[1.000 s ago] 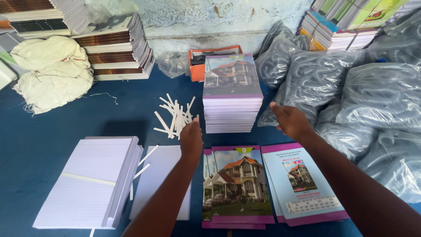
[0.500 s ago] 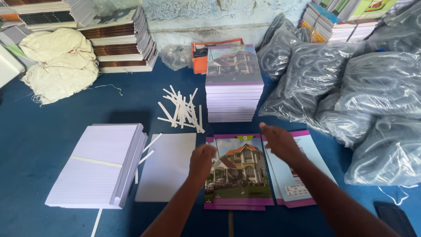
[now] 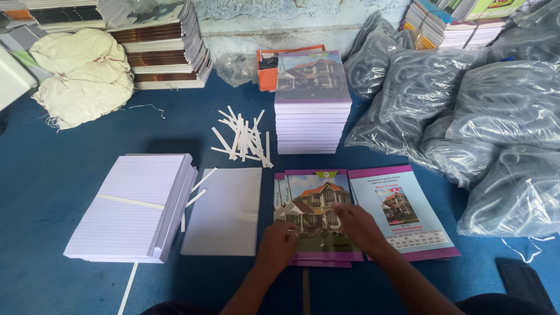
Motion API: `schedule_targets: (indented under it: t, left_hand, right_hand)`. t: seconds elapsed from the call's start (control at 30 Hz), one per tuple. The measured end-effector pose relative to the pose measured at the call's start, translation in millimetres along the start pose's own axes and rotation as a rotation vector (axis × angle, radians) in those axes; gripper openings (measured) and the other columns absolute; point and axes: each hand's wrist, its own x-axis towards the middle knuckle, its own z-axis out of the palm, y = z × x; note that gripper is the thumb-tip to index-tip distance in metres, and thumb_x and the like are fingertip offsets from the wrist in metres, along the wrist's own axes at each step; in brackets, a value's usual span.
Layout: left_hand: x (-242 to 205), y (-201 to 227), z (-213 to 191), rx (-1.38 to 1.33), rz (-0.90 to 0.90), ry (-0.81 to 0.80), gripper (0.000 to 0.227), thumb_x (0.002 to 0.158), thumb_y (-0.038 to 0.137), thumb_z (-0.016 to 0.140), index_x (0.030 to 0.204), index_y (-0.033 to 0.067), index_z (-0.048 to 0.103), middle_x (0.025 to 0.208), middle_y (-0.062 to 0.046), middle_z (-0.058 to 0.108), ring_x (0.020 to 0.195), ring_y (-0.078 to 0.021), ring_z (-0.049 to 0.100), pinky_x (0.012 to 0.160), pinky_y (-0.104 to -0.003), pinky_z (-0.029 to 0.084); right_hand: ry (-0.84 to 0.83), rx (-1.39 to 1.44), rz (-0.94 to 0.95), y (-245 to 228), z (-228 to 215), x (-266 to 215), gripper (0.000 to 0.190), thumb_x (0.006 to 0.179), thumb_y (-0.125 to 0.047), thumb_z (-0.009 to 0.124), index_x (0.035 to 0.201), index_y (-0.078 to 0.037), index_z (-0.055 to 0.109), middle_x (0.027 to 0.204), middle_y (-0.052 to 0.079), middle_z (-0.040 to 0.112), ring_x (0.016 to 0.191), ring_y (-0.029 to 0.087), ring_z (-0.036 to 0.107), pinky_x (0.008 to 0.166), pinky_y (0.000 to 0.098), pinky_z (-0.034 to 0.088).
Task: The person assembles notebooks by placing a stack of lined paper between a front and back cover. They then place the assembled notebook into a clear plastic sleeve and stack it with other finished notebooks.
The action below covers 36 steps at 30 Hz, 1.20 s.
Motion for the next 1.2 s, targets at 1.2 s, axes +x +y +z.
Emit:
schedule_targets:
  t: [1.2]
  left_hand:
    - [-38, 10, -6, 0.619, -0.051, -0.149, 0.043, 0.086, 0.031, 0.077, 0.123, 0.0108, 0.065, 0.139, -0.015, 0.051, 0.145, -0.0346, 0.032, 0.115, -0.067, 0.020]
  right_hand:
    - [-0.111, -0.623, -0.353, 45, 43, -17, 0.055, 0.088, -0.032, 0.073, 0.136, -0.010, 0.058, 0.142, 0.012, 0.051, 0.135, 0.031, 0.047, 0.113, 0.0431, 0.042]
